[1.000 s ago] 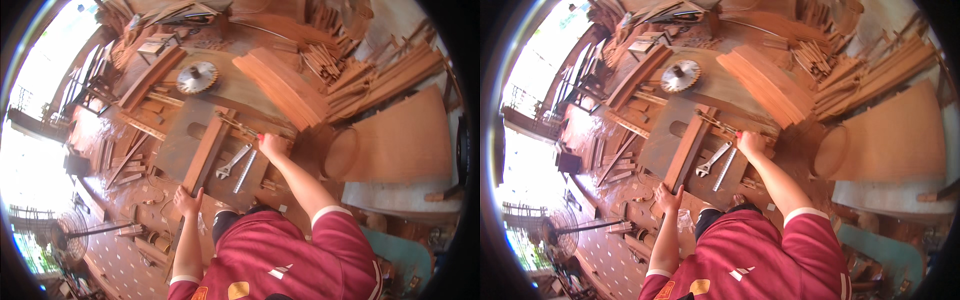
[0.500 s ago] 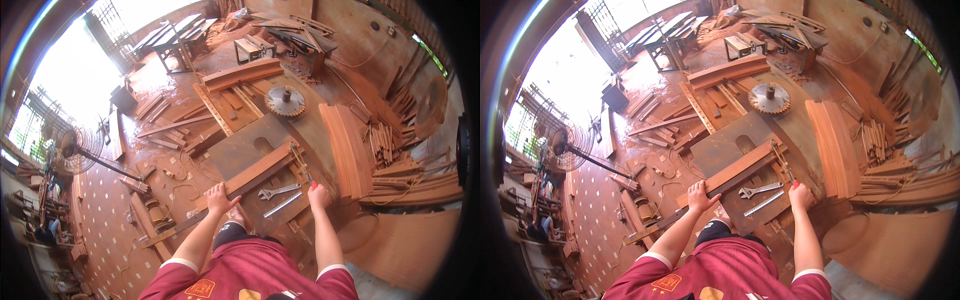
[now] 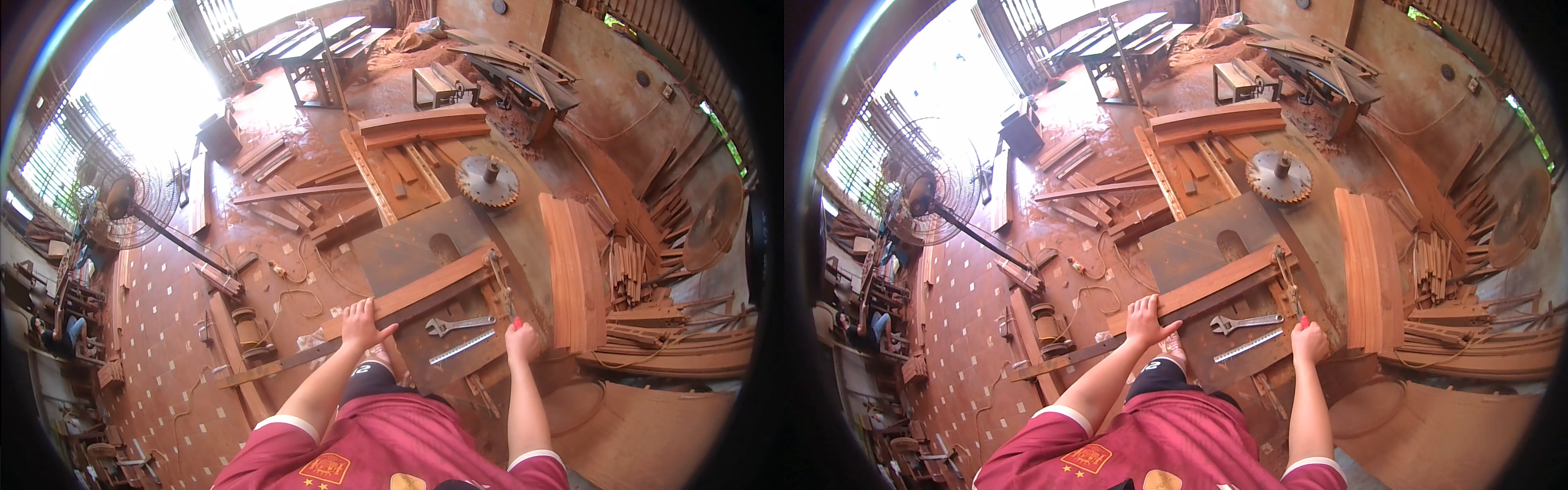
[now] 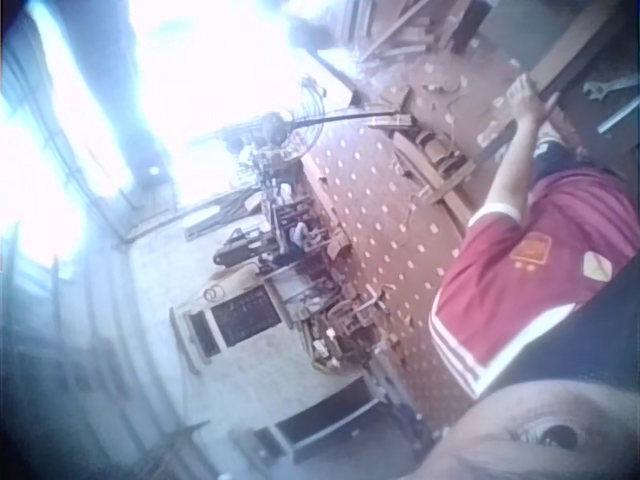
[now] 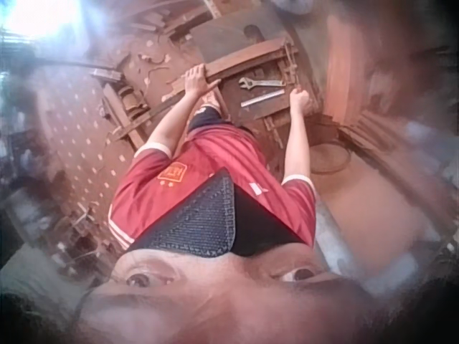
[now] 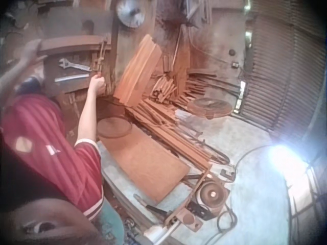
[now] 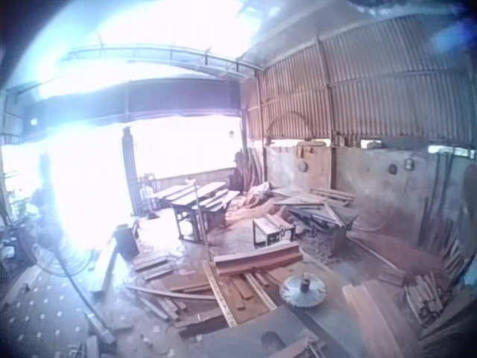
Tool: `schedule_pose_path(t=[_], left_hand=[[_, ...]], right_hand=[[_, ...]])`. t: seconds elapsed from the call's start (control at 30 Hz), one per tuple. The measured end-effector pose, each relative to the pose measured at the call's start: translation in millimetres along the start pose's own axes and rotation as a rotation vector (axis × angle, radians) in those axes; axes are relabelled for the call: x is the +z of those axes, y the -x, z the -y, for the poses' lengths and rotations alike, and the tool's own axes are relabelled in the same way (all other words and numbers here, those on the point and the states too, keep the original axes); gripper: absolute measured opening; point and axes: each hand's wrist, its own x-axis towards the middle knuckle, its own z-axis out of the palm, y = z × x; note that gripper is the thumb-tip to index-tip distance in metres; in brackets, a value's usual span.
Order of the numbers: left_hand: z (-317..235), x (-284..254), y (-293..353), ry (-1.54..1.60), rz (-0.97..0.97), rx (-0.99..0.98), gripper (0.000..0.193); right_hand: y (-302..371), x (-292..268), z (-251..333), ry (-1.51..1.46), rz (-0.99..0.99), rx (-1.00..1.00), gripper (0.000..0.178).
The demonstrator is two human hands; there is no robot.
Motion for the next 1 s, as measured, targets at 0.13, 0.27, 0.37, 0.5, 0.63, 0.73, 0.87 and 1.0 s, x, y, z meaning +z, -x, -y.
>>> schedule_pose_path(t=[0.13, 0.27, 0.37, 0.5, 0.63, 0.73, 0.87, 1.0], left_hand=[[0.7, -0.6, 0.1, -0.001, 0.009, -0.008, 0.097], [-0.4, -1.2, -1.5, 0.031, 0.042, -0.013, 0.099], [1.6, 0.3, 1.3, 0.015, 0.015, -0.011, 0.1], [3.2, -0.8, 1.5, -0.01, 0.013, -0.015, 0.104], [0.2, -7.8, -1.1, -0.009, 0.067, -0.036, 0.104], [3.2, -5.6, 2.1, -0.012, 0.055, -0.025, 0.102], [4.4, -4.8, 2.3, -0.009, -0.012, 0.002, 0.099], [3.2, -6.7, 0.9, 0.019, 0.023, -0.01, 0.099]], right_hand=[[-0.5, -0.2, 0.9, 0.002, 0.015, 0.011, 0.033], [-0.7, 0.0, -2.4, 0.004, 0.024, 0.022, 0.034], [-1.8, 2.1, -2.6, 0.016, 0.025, 0.007, 0.034], [-0.6, 4.5, 0.4, 0.021, 0.004, -0.004, 0.033], [-0.5, 3.8, -1.5, 0.015, 0.002, 0.002, 0.034], [0.6, 2.9, -1.5, -0.002, -0.008, -0.023, 0.034], [0.4, 2.5, 0.6, 0.009, -0.025, -0.033, 0.034], [1.6, 1.6, -0.7, 0.033, -0.055, -0.069, 0.033]])
